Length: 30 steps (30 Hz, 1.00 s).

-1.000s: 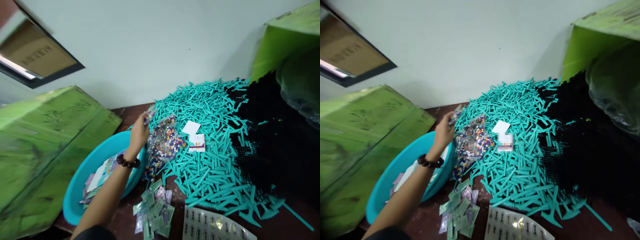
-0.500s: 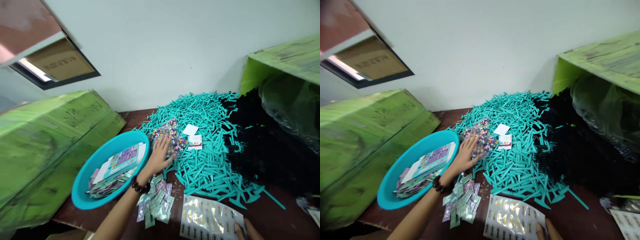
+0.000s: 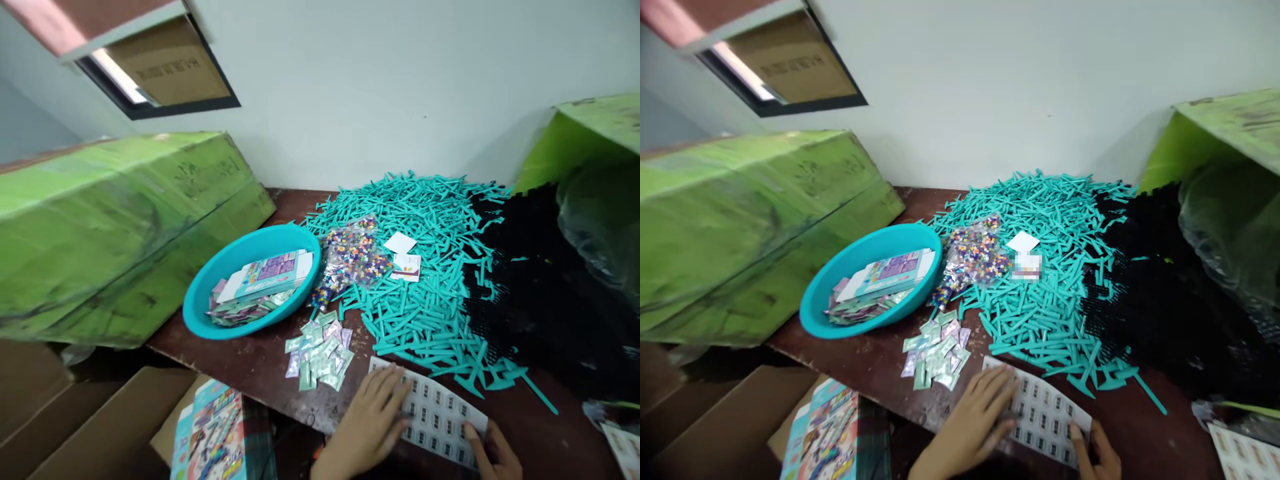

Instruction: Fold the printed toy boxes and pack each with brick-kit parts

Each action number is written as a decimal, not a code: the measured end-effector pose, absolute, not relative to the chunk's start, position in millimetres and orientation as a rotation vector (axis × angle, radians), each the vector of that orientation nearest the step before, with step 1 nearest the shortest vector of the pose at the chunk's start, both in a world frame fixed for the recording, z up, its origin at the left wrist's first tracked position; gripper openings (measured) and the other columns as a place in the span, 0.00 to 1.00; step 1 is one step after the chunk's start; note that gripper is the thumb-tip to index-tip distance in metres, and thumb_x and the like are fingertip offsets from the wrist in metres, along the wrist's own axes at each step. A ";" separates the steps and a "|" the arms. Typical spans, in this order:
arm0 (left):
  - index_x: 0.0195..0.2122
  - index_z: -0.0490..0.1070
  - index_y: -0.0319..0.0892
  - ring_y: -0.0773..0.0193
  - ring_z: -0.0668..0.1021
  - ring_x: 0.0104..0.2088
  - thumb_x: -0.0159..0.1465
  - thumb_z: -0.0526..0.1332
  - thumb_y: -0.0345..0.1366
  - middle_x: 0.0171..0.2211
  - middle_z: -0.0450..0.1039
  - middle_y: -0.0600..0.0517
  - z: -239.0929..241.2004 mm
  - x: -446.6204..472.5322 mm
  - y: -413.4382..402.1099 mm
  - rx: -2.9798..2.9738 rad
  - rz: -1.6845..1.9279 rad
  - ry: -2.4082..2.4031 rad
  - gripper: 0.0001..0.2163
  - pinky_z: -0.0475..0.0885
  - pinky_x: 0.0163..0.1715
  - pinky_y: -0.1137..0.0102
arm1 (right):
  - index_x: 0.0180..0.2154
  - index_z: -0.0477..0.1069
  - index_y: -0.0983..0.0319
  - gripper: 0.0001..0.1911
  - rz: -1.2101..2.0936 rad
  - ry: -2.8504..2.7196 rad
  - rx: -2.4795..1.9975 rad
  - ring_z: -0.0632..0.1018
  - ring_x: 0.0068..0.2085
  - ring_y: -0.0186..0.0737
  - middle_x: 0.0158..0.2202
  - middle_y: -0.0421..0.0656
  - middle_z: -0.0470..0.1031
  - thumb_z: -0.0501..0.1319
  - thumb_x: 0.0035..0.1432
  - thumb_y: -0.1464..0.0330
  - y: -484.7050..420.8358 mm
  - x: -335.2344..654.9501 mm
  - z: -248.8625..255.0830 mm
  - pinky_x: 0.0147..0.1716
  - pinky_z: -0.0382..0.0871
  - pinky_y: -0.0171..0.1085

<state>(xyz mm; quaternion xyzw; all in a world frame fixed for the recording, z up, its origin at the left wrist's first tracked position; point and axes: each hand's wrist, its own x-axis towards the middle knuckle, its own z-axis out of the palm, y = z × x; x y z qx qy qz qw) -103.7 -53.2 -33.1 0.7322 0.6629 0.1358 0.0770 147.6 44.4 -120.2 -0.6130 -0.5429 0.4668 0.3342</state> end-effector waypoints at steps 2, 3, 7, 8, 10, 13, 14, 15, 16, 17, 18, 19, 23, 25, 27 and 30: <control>0.76 0.46 0.51 0.49 0.69 0.68 0.73 0.55 0.41 0.69 0.64 0.45 -38.8 -125.8 -46.4 2.143 0.555 2.164 0.31 0.70 0.63 0.48 | 0.38 0.79 0.64 0.34 1.258 -1.327 -1.585 0.83 0.34 0.48 0.34 0.46 0.84 0.69 0.47 0.40 46.5 152.7 -125.0 0.32 0.79 0.35; 0.75 0.49 0.51 0.48 0.71 0.66 0.74 0.54 0.40 0.67 0.67 0.44 -39.9 -141.2 -42.8 2.092 0.625 2.282 0.29 0.71 0.62 0.48 | 0.38 0.79 0.64 0.34 1.280 -1.275 -1.572 0.83 0.34 0.48 0.35 0.47 0.84 0.70 0.46 0.41 48.3 155.4 -128.2 0.32 0.79 0.35; 0.66 0.66 0.46 0.48 0.74 0.61 0.74 0.54 0.37 0.60 0.74 0.40 -30.2 -210.5 -35.9 1.854 0.867 2.741 0.20 0.70 0.60 0.50 | 0.36 0.78 0.65 0.34 1.496 -1.072 -1.495 0.83 0.32 0.49 0.33 0.48 0.84 0.77 0.36 0.45 57.7 160.6 -142.0 0.29 0.80 0.38; 0.63 0.68 0.44 0.47 0.74 0.62 0.73 0.55 0.36 0.59 0.74 0.40 -24.6 -225.4 -36.9 1.831 0.886 2.838 0.18 0.69 0.60 0.51 | 0.36 0.78 0.65 0.34 1.572 -1.018 -1.476 0.84 0.32 0.50 0.33 0.48 0.84 0.78 0.34 0.47 59.2 159.2 -144.1 0.29 0.80 0.39; 0.61 0.70 0.41 0.44 0.70 0.64 0.73 0.57 0.37 0.60 0.73 0.39 -12.7 -250.4 -41.3 1.782 0.882 3.061 0.18 0.66 0.62 0.51 | 0.37 0.79 0.65 0.33 1.708 -0.892 -1.460 0.84 0.33 0.52 0.34 0.49 0.85 0.80 0.32 0.51 59.6 152.6 -144.7 0.31 0.81 0.41; 0.63 0.68 0.38 0.40 0.65 0.67 0.72 0.60 0.43 0.63 0.70 0.37 -3.2 -280.4 -49.9 1.624 0.752 3.345 0.22 0.62 0.62 0.50 | 0.39 0.79 0.64 0.32 1.820 -0.782 -1.456 0.84 0.32 0.52 0.34 0.48 0.85 0.81 0.32 0.55 56.9 137.7 -136.2 0.31 0.81 0.43; 0.63 0.69 0.38 0.40 0.66 0.67 0.71 0.60 0.45 0.64 0.69 0.36 -4.3 -289.3 -52.2 1.558 0.661 3.387 0.23 0.62 0.60 0.51 | 0.38 0.79 0.64 0.32 1.838 -0.783 -1.453 0.84 0.31 0.52 0.33 0.47 0.85 0.81 0.32 0.55 56.4 133.2 -131.7 0.31 0.81 0.43; 0.61 0.71 0.38 0.40 0.68 0.64 0.71 0.59 0.47 0.62 0.71 0.36 -7.7 -297.8 -54.0 1.492 0.556 3.403 0.23 0.63 0.58 0.52 | 0.38 0.79 0.63 0.31 1.851 -0.791 -1.447 0.84 0.31 0.53 0.32 0.47 0.85 0.81 0.32 0.55 56.8 129.8 -127.0 0.30 0.81 0.44; 0.57 0.73 0.38 0.40 0.72 0.60 0.72 0.58 0.48 0.58 0.74 0.36 -12.9 -305.5 -55.1 1.427 0.455 3.404 0.21 0.64 0.54 0.54 | 0.38 0.79 0.63 0.31 1.869 -0.796 -1.438 0.84 0.32 0.53 0.32 0.47 0.84 0.81 0.32 0.54 58.1 127.9 -122.3 0.31 0.80 0.44; 0.52 0.76 0.37 0.42 0.75 0.55 0.72 0.57 0.48 0.52 0.78 0.36 -19.4 -312.3 -55.5 1.366 0.373 3.402 0.19 0.65 0.50 0.55 | 0.37 0.79 0.62 0.31 1.894 -0.791 -1.433 0.84 0.32 0.54 0.32 0.47 0.84 0.81 0.31 0.54 60.4 127.5 -118.1 0.31 0.80 0.45; 0.46 0.77 0.37 0.43 0.77 0.49 0.72 0.56 0.46 0.45 0.80 0.37 -26.5 -317.9 -55.3 1.308 0.317 3.405 0.18 0.65 0.45 0.57 | 0.36 0.79 0.62 0.31 1.930 -0.776 -1.431 0.84 0.33 0.55 0.32 0.47 0.84 0.82 0.30 0.54 63.6 128.4 -114.5 0.32 0.80 0.46; 0.42 0.77 0.38 0.45 0.78 0.43 0.71 0.56 0.45 0.39 0.80 0.38 -33.3 -322.3 -54.5 1.256 0.288 3.416 0.16 0.63 0.42 0.58 | 0.36 0.79 0.62 0.31 1.969 -0.760 -1.430 0.85 0.34 0.57 0.32 0.47 0.84 0.82 0.29 0.55 67.4 130.4 -111.6 0.32 0.80 0.47; 0.37 0.76 0.39 0.46 0.76 0.37 0.68 0.57 0.43 0.31 0.77 0.41 -49.8 -329.0 -49.1 1.103 0.272 3.504 0.14 0.59 0.37 0.59 | 0.38 0.80 0.61 0.32 2.069 -0.735 -1.450 0.85 0.37 0.59 0.32 0.47 0.84 0.82 0.28 0.58 82.1 137.7 -105.5 0.36 0.80 0.49; 0.37 0.76 0.39 0.46 0.76 0.37 0.68 0.57 0.44 0.31 0.78 0.41 -50.7 -328.4 -46.8 1.066 0.265 3.533 0.14 0.58 0.37 0.59 | 0.40 0.81 0.60 0.33 2.068 -0.709 -1.464 0.84 0.38 0.59 0.31 0.46 0.84 0.82 0.28 0.57 85.5 136.1 -103.3 0.37 0.80 0.49; 0.37 0.76 0.40 0.46 0.76 0.37 0.69 0.55 0.45 0.31 0.78 0.41 -49.1 -327.4 -45.6 1.051 0.268 3.552 0.15 0.58 0.36 0.59 | 0.39 0.81 0.59 0.33 2.065 -0.666 -1.474 0.84 0.38 0.59 0.31 0.45 0.83 0.82 0.27 0.57 86.4 131.9 -101.2 0.38 0.80 0.49; 0.35 0.75 0.40 0.46 0.76 0.36 0.70 0.54 0.46 0.30 0.77 0.42 -46.7 -327.7 -46.1 1.081 0.293 3.556 0.16 0.57 0.35 0.60 | 0.37 0.81 0.58 0.32 2.054 -0.593 -1.472 0.84 0.39 0.58 0.31 0.44 0.83 0.83 0.25 0.56 85.9 126.1 -100.8 0.38 0.79 0.48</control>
